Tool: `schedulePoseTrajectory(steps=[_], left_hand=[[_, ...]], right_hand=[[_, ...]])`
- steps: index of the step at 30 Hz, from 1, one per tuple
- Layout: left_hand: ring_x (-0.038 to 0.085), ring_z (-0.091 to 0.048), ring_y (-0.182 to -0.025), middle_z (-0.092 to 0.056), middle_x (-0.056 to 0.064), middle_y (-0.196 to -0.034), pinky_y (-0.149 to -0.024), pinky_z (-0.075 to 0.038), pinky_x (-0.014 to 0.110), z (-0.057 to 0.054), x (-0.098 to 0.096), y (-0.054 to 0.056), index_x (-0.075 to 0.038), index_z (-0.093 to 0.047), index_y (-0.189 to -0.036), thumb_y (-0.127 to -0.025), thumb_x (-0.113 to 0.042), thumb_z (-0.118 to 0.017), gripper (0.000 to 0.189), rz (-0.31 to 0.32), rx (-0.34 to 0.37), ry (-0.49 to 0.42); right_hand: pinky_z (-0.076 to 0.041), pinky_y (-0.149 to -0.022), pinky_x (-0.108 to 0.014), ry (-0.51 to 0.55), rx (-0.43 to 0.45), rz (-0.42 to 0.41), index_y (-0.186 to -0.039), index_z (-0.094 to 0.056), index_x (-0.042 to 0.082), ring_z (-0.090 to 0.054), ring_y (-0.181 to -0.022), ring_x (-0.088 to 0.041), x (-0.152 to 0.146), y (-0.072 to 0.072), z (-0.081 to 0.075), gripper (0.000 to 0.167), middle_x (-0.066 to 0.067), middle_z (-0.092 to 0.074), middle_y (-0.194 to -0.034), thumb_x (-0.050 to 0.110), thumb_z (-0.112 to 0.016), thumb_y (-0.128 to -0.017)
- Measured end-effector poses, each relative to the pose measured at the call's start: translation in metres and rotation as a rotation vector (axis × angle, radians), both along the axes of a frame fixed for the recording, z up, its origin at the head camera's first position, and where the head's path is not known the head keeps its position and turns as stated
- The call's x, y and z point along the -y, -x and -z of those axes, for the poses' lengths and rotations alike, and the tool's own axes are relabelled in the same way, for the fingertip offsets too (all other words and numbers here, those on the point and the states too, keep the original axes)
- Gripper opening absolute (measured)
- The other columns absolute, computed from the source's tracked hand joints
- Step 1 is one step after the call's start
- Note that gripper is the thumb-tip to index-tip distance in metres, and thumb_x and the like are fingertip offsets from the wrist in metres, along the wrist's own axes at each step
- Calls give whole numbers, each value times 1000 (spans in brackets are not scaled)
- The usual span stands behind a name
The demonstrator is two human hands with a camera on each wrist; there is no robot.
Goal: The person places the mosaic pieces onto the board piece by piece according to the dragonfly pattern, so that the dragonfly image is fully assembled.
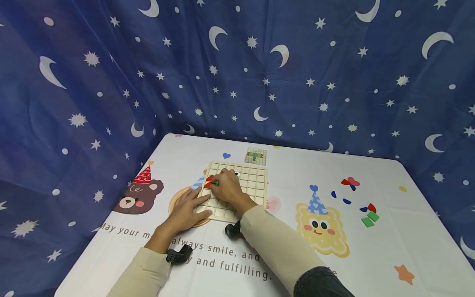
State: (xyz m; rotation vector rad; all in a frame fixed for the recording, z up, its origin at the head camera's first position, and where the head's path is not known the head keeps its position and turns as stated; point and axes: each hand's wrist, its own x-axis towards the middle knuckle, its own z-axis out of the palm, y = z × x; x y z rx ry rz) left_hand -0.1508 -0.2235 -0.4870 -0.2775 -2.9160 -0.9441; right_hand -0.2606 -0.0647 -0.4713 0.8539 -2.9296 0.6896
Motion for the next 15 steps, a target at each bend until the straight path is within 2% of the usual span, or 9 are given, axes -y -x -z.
schedulePoseTrajectory(steps=[3, 6, 10, 15], left_hand=[[42, -17, -140, -35, 14, -151, -106, -16, 63, -1, 0, -2, -17, -61, -134, -83, -39, -74, 57, -4, -3, -7], [41, -16, -141, -34, 14, -152, -106, -15, 63, -3, 0, -2, -17, -61, -134, -83, -39, -74, 57, -2, 3, -5], [42, -16, -140, -34, 14, -152, -106, -15, 63, -4, -1, -2, -17, -60, -135, -83, -39, -73, 57, 2, 3, 0], [42, -17, -140, -34, 15, -151, -106, -15, 63, -4, 0, -2, -17, -61, -134, -83, -39, -73, 57, 6, -11, -1]], right_hand=[[-43, -86, -37, 39, 21, 2, -104, -76, 18, -49, -96, -21, -1, -1, -3, 20, -3, -59, -110, 30, -68, -90], [-43, -86, -38, 125, 59, 3, -109, -74, 14, -47, -98, -23, -8, -1, -14, 24, -5, -58, -110, 27, -66, -91], [-45, -84, -40, 263, 72, -19, -115, -71, 10, -49, -100, -25, -25, -5, -41, 28, -7, -57, -109, 25, -65, -92], [-44, -79, -41, 400, 29, -60, -114, -71, 11, -53, -97, -28, -56, -15, -78, 27, -5, -57, -103, 22, -69, -90]])
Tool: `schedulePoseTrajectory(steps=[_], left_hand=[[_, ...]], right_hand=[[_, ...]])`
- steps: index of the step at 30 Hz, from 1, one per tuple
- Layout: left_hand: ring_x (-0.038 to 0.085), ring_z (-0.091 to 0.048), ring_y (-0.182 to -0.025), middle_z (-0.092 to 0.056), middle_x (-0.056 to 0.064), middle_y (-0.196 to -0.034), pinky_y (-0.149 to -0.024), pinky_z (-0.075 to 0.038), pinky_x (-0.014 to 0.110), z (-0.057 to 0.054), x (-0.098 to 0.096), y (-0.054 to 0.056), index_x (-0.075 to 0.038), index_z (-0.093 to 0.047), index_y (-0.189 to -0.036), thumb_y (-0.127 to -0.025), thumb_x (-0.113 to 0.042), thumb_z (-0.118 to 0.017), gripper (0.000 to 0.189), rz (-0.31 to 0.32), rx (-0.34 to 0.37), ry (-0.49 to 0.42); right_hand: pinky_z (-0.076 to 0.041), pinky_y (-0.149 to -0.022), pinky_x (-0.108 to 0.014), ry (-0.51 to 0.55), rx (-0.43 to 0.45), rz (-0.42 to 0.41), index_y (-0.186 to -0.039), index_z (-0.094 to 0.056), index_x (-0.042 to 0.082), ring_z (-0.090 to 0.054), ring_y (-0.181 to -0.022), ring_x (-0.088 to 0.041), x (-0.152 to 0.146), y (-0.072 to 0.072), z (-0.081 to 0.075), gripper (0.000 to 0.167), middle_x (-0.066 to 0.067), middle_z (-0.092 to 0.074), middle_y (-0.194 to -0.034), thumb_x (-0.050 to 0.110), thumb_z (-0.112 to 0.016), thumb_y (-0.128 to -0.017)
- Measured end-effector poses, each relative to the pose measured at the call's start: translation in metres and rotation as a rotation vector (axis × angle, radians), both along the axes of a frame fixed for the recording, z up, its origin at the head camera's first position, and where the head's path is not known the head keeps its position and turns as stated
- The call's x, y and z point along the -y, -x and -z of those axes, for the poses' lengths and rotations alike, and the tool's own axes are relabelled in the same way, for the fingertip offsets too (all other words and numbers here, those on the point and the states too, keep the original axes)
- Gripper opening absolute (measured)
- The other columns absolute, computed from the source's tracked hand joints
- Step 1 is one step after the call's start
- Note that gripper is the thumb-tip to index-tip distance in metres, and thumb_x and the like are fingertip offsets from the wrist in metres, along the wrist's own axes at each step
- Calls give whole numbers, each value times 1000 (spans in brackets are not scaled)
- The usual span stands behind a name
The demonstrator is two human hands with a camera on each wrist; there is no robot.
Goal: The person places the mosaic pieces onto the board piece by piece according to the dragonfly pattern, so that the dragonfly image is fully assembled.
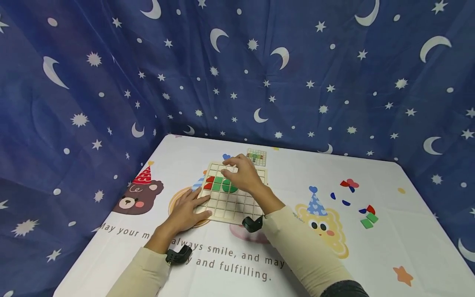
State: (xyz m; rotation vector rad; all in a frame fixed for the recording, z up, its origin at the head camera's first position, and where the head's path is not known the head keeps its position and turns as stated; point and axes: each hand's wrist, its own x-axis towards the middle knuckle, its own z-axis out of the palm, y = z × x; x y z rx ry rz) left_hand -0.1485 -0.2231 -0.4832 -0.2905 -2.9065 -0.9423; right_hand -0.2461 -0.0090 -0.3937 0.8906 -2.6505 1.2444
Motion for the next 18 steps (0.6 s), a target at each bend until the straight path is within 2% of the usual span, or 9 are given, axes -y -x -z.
schedulePoseTrajectory(steps=[3, 8, 13, 18], left_hand=[[42, -17, -140, -34, 15, -151, -106, -15, 63, 1, 0, 0, -17, -61, -134, -83, -39, -73, 57, -4, -5, 0], [40, -17, -141, -34, 13, -152, -107, -15, 62, -1, 1, 1, -17, -61, -134, -83, -39, -74, 57, -11, 0, 6], [41, -17, -140, -34, 13, -152, -107, -15, 62, 2, 1, 1, -16, -61, -134, -83, -38, -74, 57, -13, 2, 11], [41, -16, -141, -33, 13, -152, -107, -14, 62, 5, 0, 1, -17, -60, -135, -83, -38, -73, 57, -13, 11, 14]], right_hand=[[-44, -81, -41, 62, -30, -21, -113, -71, 11, -55, -99, -30, -20, -8, -18, 27, -3, -58, -102, 21, -70, -88], [-45, -81, -40, 123, -86, -56, -114, -70, 11, -57, -101, -25, -56, -22, -41, 29, -1, -59, -106, 20, -70, -87], [-44, -76, -40, 183, -171, -83, -115, -70, 10, -54, -93, -19, -94, -39, -54, 30, 2, -60, -104, 15, -73, -86], [-43, -76, -36, 219, -241, -66, -115, -69, 5, -51, -90, -16, -132, -63, -64, 34, -1, -62, -104, 0, -74, -82]])
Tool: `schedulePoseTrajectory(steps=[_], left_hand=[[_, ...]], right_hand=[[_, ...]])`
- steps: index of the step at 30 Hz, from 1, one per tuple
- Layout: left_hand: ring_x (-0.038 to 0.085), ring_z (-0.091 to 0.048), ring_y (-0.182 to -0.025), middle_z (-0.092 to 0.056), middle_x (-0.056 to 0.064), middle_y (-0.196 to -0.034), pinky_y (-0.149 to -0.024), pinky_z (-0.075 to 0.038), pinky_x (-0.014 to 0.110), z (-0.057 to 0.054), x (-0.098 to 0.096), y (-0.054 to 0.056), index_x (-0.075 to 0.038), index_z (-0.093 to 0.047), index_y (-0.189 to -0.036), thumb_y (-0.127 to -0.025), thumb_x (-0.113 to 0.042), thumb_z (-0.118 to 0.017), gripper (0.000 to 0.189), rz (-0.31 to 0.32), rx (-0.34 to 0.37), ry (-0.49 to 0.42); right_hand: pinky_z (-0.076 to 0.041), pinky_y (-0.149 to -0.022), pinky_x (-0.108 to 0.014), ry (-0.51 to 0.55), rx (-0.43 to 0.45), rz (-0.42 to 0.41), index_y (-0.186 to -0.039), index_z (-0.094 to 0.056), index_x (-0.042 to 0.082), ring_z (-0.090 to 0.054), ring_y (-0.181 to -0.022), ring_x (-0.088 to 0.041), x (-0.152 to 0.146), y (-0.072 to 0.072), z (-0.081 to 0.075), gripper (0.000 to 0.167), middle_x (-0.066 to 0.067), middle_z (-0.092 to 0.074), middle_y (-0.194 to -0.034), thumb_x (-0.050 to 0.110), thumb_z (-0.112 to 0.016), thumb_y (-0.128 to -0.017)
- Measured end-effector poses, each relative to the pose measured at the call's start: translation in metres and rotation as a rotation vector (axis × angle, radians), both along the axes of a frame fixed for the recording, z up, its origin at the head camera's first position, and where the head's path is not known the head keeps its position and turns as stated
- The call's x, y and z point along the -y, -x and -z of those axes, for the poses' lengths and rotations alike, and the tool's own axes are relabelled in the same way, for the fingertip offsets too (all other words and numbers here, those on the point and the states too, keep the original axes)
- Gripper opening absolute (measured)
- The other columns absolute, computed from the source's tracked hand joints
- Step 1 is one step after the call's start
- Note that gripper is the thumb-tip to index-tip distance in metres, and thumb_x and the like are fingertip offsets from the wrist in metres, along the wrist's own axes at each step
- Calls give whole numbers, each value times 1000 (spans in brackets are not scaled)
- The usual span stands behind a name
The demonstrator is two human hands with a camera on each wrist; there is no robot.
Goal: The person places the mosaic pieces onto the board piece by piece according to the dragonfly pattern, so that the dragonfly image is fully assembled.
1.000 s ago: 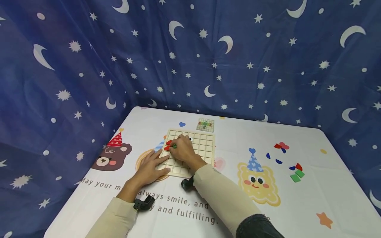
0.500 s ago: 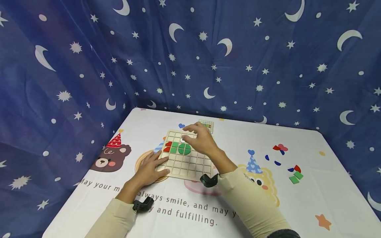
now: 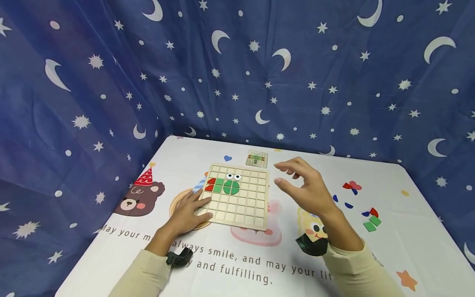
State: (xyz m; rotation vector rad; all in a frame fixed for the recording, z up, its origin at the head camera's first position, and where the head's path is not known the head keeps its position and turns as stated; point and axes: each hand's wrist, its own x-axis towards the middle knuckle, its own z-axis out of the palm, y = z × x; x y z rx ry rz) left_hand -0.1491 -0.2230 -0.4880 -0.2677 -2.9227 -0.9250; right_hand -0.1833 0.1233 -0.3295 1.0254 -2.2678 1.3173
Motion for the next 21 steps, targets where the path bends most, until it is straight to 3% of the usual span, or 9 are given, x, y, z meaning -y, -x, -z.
schedulePoseTrajectory(steps=[4, 6, 15, 21], left_hand=[[40, -16, -141, -33, 13, -152, -107, -15, 63, 2, -2, -1, -17, -60, -135, -83, -39, -73, 58, 2, 4, -10], [40, -15, -141, -33, 12, -153, -107, -15, 63, 1, -3, -2, -18, -60, -135, -83, -39, -74, 58, 2, 8, -18], [40, -15, -141, -32, 12, -153, -106, -15, 63, 0, 0, -1, -18, -60, -135, -84, -40, -73, 57, -2, 9, -9], [38, -13, -142, -30, 11, -154, -108, -13, 62, -3, 0, 1, -19, -59, -136, -84, -40, -73, 58, -4, 28, -7]], right_hand=[[-42, -76, -28, 20, -39, 1, -113, -65, -7, -49, -89, -15, -28, -22, -10, 40, -11, -60, -103, -18, -71, -75], [-42, -77, -26, 35, -47, -1, -114, -63, -11, -49, -90, -14, -45, -26, -7, 46, -12, -59, -103, -25, -69, -71], [-38, -83, -23, 93, -77, 114, -121, -59, -13, -49, -96, -19, -124, -11, 30, 59, -15, -57, -109, -30, -67, -65], [-39, -82, -17, 91, 5, 317, -124, -59, -10, -48, -97, -16, -162, -8, 46, 53, -4, -58, -108, -23, -66, -74]])
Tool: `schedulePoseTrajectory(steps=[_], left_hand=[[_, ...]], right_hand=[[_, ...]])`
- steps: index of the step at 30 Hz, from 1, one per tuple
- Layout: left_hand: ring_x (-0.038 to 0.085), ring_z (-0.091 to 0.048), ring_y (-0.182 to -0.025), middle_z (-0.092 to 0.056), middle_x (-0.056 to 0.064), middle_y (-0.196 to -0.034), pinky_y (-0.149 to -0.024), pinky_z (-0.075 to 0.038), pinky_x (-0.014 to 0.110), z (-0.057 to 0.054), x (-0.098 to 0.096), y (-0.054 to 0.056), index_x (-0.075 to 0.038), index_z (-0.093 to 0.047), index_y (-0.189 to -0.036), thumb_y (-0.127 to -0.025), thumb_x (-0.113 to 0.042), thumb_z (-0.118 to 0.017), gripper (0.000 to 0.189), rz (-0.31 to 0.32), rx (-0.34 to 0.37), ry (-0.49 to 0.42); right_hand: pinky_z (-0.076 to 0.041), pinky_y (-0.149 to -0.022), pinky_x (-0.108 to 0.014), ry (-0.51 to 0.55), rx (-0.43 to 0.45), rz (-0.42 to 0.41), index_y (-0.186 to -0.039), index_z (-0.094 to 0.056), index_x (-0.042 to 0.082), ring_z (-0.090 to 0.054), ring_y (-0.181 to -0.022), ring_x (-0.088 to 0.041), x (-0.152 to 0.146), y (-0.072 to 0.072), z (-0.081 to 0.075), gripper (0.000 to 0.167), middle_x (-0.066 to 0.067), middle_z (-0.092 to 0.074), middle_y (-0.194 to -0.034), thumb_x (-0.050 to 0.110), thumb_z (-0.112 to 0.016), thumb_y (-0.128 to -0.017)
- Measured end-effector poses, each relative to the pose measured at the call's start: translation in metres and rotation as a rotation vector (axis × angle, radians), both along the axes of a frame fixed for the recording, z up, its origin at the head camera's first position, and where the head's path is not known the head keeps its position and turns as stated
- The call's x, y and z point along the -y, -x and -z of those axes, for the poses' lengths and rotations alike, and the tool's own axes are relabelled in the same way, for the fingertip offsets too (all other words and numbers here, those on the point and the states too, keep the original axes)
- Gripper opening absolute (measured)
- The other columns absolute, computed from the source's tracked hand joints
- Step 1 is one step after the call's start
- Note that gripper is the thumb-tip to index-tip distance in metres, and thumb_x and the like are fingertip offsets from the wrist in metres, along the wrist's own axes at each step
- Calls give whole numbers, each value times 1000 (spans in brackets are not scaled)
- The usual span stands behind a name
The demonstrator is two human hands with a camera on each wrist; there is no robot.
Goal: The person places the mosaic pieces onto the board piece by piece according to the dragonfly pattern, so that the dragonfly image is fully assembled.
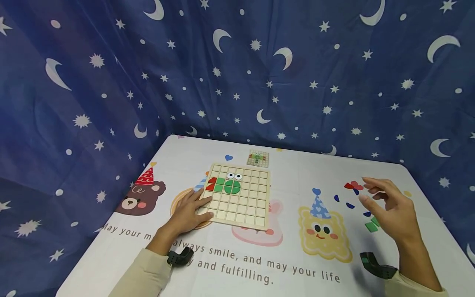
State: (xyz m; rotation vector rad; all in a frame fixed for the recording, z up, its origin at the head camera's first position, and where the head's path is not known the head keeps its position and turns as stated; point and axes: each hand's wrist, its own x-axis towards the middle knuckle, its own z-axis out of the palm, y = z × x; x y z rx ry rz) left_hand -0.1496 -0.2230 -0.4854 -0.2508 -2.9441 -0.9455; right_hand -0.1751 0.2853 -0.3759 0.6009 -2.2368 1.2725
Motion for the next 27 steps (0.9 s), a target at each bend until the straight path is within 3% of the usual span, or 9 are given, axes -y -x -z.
schedulePoseTrajectory(steps=[6, 11, 16, 24, 27], left_hand=[[39, -15, -141, -31, 12, -153, -107, -14, 62, 0, 1, -1, -18, -59, -136, -84, -39, -73, 58, -3, -16, 5], [39, -14, -142, -31, 12, -154, -107, -13, 63, -1, 0, -1, -18, -59, -136, -84, -39, -73, 58, 2, -12, -8], [38, -13, -142, -30, 10, -154, -107, -13, 62, -1, 0, 0, -19, -59, -136, -84, -40, -73, 58, -4, -2, -7], [37, -13, -142, -30, 9, -154, -107, -14, 62, 0, 0, 0, -20, -59, -136, -84, -41, -72, 58, -9, 10, -11], [37, -13, -143, -30, 9, -155, -107, -15, 62, -1, 0, 0, -20, -59, -136, -84, -41, -72, 58, -10, 14, -14]], right_hand=[[-38, -76, -9, -11, 201, 261, -130, -60, 2, -49, -92, -7, -34, 3, 25, 42, 6, -58, -104, 3, -68, -89], [-37, -71, -8, -21, 414, 384, -135, -58, 10, -47, -90, -2, -55, 3, 49, 45, 7, -56, -101, 24, -67, -93], [-38, -68, -16, -35, 524, 446, -135, -59, 11, -47, -89, -4, -66, 4, 70, 49, 6, -57, -100, 33, -68, -91], [-44, -56, -23, -132, 727, 449, -133, -55, 3, -50, -86, -18, -81, 6, 96, 65, -8, -59, -103, 50, -63, -90], [-44, -64, -29, -204, 762, 435, -131, -55, -1, -52, -91, -26, -86, 9, 102, 68, -17, -61, -106, 52, -63, -89]])
